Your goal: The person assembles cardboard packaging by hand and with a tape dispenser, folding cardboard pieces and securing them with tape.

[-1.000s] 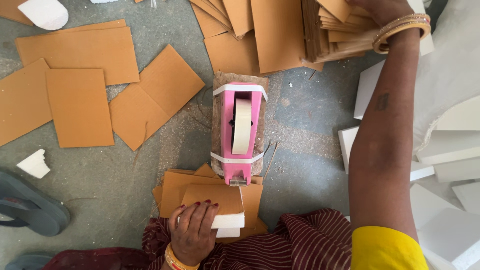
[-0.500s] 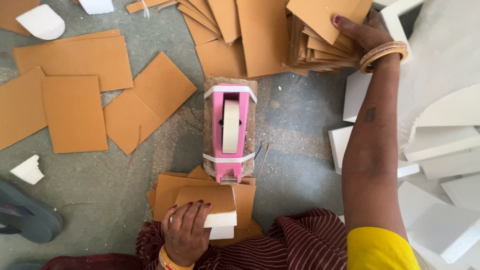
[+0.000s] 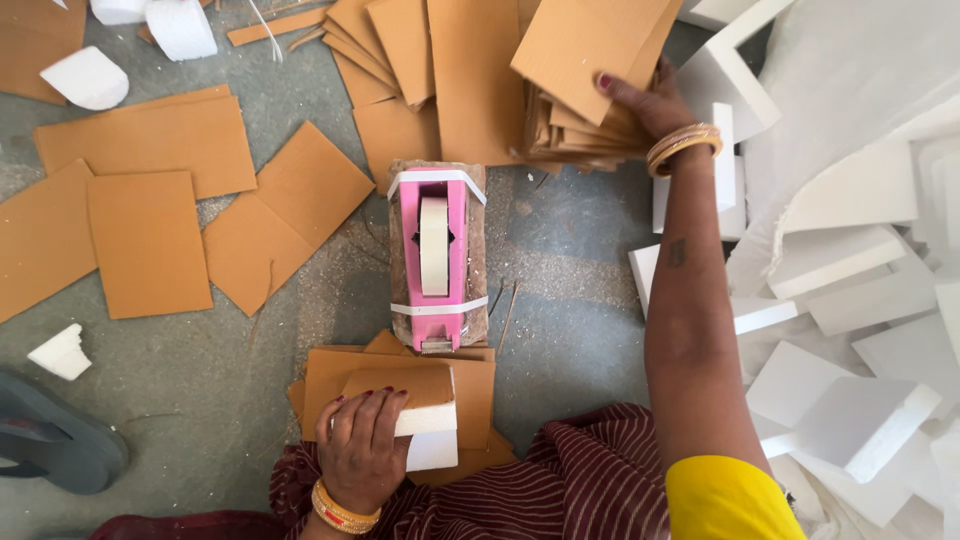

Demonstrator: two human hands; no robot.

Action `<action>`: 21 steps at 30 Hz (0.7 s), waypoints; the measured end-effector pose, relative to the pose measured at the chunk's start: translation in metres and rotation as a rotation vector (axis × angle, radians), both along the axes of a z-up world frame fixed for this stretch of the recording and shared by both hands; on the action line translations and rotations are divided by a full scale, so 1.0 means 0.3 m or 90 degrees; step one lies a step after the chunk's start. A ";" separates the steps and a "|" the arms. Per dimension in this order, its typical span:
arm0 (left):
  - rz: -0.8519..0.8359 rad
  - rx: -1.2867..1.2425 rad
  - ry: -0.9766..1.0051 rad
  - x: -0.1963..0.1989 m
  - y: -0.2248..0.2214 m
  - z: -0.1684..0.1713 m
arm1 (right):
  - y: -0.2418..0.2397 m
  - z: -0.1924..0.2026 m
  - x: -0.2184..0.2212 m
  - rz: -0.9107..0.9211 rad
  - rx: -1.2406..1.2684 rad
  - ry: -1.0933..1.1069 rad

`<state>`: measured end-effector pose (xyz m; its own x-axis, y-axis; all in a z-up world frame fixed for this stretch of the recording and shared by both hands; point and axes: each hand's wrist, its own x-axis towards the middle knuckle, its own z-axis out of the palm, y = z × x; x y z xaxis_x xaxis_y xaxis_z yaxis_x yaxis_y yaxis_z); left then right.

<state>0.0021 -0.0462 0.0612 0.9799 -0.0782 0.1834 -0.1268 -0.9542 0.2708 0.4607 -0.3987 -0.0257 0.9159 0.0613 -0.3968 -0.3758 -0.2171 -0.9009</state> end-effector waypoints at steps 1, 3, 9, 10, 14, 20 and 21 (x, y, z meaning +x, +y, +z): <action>-0.003 0.000 -0.002 0.003 0.001 -0.002 | 0.006 0.005 -0.017 0.011 0.012 -0.016; -0.010 -0.001 -0.006 -0.003 0.001 0.001 | 0.014 0.004 -0.079 -0.015 0.020 0.025; -0.015 -0.008 -0.009 0.011 -0.005 0.017 | 0.026 0.038 -0.214 -0.061 -0.009 -0.001; -0.015 -0.005 -0.017 0.016 -0.004 0.020 | 0.031 0.047 -0.212 -0.056 -0.001 -0.037; -0.006 0.009 0.008 0.024 -0.003 0.025 | 0.041 0.056 -0.226 -0.116 0.087 0.041; -0.011 0.014 -0.003 0.025 -0.003 0.011 | 0.058 0.081 -0.195 -0.102 0.074 0.090; -0.014 0.012 -0.008 0.027 -0.006 0.010 | 0.061 0.081 -0.190 -0.115 0.085 0.082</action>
<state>0.0102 -0.0479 0.0641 0.9754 -0.1036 0.1944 -0.1517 -0.9558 0.2517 0.4038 -0.3805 -0.0015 0.8591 -0.0391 -0.5104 -0.5113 -0.0183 -0.8592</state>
